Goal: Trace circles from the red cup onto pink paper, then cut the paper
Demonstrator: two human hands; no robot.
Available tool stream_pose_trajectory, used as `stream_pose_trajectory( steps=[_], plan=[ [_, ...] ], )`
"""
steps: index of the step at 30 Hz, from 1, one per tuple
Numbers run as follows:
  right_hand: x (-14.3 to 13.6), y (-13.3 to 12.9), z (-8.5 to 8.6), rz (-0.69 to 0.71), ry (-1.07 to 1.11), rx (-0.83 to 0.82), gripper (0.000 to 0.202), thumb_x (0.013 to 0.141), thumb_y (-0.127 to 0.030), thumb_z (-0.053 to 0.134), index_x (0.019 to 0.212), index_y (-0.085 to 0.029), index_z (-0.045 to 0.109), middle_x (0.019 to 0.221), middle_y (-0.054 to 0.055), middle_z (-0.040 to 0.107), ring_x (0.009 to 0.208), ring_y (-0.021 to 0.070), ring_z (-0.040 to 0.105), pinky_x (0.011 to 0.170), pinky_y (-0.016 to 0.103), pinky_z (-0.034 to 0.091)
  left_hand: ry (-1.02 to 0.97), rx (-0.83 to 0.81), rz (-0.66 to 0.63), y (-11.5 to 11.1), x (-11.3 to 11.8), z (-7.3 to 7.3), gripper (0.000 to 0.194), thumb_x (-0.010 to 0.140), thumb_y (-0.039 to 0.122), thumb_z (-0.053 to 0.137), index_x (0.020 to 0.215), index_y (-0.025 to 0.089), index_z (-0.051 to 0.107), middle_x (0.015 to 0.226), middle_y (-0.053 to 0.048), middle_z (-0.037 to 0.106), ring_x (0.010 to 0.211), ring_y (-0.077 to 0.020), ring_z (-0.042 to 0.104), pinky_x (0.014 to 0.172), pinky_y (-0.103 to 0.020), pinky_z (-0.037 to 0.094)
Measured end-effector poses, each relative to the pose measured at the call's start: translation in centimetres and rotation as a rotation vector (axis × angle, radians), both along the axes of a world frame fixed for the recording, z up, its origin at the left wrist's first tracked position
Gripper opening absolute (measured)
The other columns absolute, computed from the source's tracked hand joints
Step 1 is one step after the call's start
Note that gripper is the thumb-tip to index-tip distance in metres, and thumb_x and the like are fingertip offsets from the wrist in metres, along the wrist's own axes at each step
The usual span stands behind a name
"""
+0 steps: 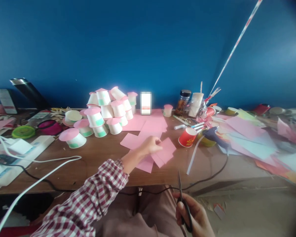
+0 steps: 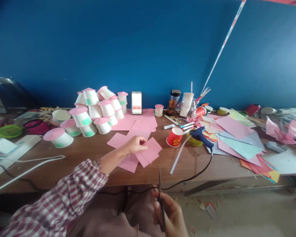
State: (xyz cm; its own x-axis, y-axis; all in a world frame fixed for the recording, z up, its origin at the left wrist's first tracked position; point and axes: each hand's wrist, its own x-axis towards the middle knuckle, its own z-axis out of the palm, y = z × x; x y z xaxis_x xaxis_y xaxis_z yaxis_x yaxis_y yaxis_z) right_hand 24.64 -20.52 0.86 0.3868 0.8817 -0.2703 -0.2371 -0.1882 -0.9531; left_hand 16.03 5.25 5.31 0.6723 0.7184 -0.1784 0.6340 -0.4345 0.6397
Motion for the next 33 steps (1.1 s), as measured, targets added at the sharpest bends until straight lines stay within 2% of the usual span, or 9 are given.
stream_pose_trajectory(
  steps=[6, 10, 13, 16, 17, 21, 25, 29, 33],
  plan=[
    [-0.3, 0.1, -0.3, 0.020, -0.014, -0.003, 0.054, 0.069, -0.060, 0.070, 0.096, -0.013, 0.067, 0.048, -0.001, 0.052, 0.044, 0.0114, 0.047, 0.045, 0.023, 0.036, 0.023, 0.120, 0.318, 4.8, -6.8, 1.8, 0.033, 0.088, 0.037, 0.055, 0.112, 0.015, 0.056, 0.110, -0.007, 0.060, 0.093, -0.0185, 0.060, 0.079, -0.039, 0.052],
    [-0.8, 0.4, -0.8, 0.025, 0.028, -0.015, 0.055, 0.067, -0.060, 0.072, 0.094, -0.013, 0.067, 0.050, -0.001, 0.053, 0.044, 0.0105, 0.047, 0.046, 0.022, 0.035, 0.059, 0.370, 0.463, 4.7, -9.9, 2.2, 0.046, 0.081, 0.035, 0.062, 0.121, 0.015, 0.051, 0.121, -0.014, 0.056, 0.113, -0.0289, 0.052, 0.092, -0.049, 0.044],
    [-1.0, 0.4, -1.1, 0.037, 0.035, -0.012, 0.055, 0.067, -0.061, 0.072, 0.094, -0.013, 0.066, 0.049, -0.002, 0.053, 0.044, 0.0102, 0.047, 0.046, 0.022, 0.033, 0.025, 0.491, 0.360, 1.4, -10.7, 1.4, 0.040, 0.083, 0.032, 0.057, 0.120, 0.017, 0.054, 0.121, -0.013, 0.059, 0.113, -0.0285, 0.054, 0.094, -0.043, 0.043],
    [-0.9, 0.3, -1.1, 0.043, 0.020, -0.015, 0.055, 0.068, -0.061, 0.070, 0.094, -0.013, 0.066, 0.049, -0.002, 0.053, 0.044, 0.0099, 0.047, 0.046, 0.021, 0.032, -0.014, 0.508, 0.119, -3.5, -10.8, -0.1, 0.023, 0.087, 0.031, 0.050, 0.103, 0.025, 0.065, 0.104, -0.003, 0.068, 0.090, -0.0180, 0.064, 0.081, -0.031, 0.049],
    [-0.9, 0.3, -1.1, 0.045, 0.014, -0.018, 0.055, 0.069, -0.061, 0.070, 0.094, -0.013, 0.066, 0.050, -0.002, 0.053, 0.044, 0.0098, 0.047, 0.046, 0.021, 0.032, -0.028, 0.514, 0.033, -5.2, -10.8, -0.7, 0.021, 0.087, 0.029, 0.051, 0.101, 0.025, 0.066, 0.103, -0.003, 0.068, 0.091, -0.0172, 0.063, 0.081, -0.029, 0.049],
    [-0.7, 0.1, -1.0, 0.049, -0.011, -0.020, 0.054, 0.069, -0.061, 0.070, 0.095, -0.013, 0.067, 0.049, -0.002, 0.053, 0.044, 0.0099, 0.047, 0.046, 0.021, 0.033, -0.061, 0.577, -0.131, -10.1, -11.0, -2.5, 0.030, 0.086, 0.028, 0.055, 0.115, 0.021, 0.060, 0.114, -0.006, 0.066, 0.106, -0.0217, 0.058, 0.093, -0.037, 0.046],
    [-0.6, 0.1, -1.4, 0.039, -0.013, -0.018, 0.055, 0.069, -0.060, 0.070, 0.096, -0.013, 0.067, 0.049, -0.002, 0.053, 0.044, 0.0099, 0.047, 0.045, 0.021, 0.035, -0.050, 0.781, -0.188, -11.7, -11.3, -3.3, 0.043, 0.082, 0.035, 0.062, 0.121, 0.017, 0.054, 0.110, -0.009, 0.064, 0.100, -0.0240, 0.058, 0.087, -0.039, 0.050],
    [-0.6, 0.2, -1.9, 0.075, 0.007, -0.045, 0.058, 0.066, -0.062, 0.071, 0.095, -0.012, 0.067, 0.048, -0.002, 0.054, 0.043, 0.0108, 0.048, 0.045, 0.022, 0.037, -0.110, 0.925, -0.161, -12.1, -11.6, -3.9, 0.025, 0.083, 0.016, 0.058, 0.108, 0.018, 0.060, 0.090, -0.005, 0.062, 0.087, -0.0203, 0.057, 0.079, -0.034, 0.051],
    [-1.0, 0.2, -1.6, 0.041, 0.025, -0.035, 0.057, 0.065, -0.062, 0.073, 0.093, -0.012, 0.066, 0.051, -0.002, 0.055, 0.044, 0.0094, 0.047, 0.046, 0.021, 0.036, -0.230, 0.919, -0.113, -12.6, -12.5, -4.1, 0.019, 0.086, 0.009, 0.048, 0.092, 0.019, 0.063, 0.086, -0.005, 0.060, 0.083, -0.0164, 0.056, 0.074, -0.028, 0.049]
  ],
)
